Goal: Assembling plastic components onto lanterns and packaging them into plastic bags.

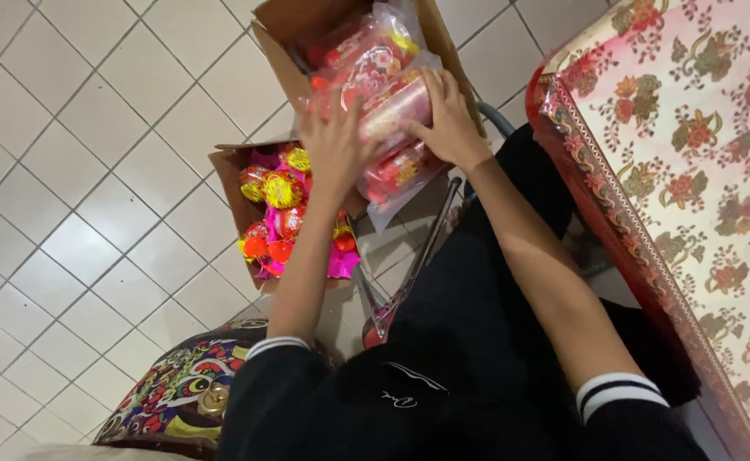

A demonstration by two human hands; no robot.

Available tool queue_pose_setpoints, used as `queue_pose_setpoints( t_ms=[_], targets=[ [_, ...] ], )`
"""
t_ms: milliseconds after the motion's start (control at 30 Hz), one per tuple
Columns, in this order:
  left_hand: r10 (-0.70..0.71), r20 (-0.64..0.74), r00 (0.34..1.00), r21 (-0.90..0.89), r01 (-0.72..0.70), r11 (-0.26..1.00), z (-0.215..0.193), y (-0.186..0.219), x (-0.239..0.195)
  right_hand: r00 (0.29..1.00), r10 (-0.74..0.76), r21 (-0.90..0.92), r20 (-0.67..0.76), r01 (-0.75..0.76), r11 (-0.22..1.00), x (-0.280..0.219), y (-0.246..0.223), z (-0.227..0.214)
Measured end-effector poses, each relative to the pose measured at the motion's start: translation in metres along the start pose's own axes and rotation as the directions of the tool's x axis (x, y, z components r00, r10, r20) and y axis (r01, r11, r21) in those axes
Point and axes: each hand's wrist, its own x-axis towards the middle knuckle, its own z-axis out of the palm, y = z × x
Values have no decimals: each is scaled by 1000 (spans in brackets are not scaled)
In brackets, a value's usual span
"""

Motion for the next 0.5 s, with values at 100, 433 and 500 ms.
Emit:
queue_pose_setpoints(
  t_ms=[100,433,500],
  targets=[
    [-35,66,997,-156,45,987,46,-23,-26,999,44,6,4,-44,999,-1,14,13],
    [-132,103,986,-374,161,913,52,-14,-27,992,117,-216,-53,-126,968,0,22,22],
    [-156,107,982,-349,184,919,43,-10,-29,984,131,-230,-123,-157,960,-8,16,24]
  ],
)
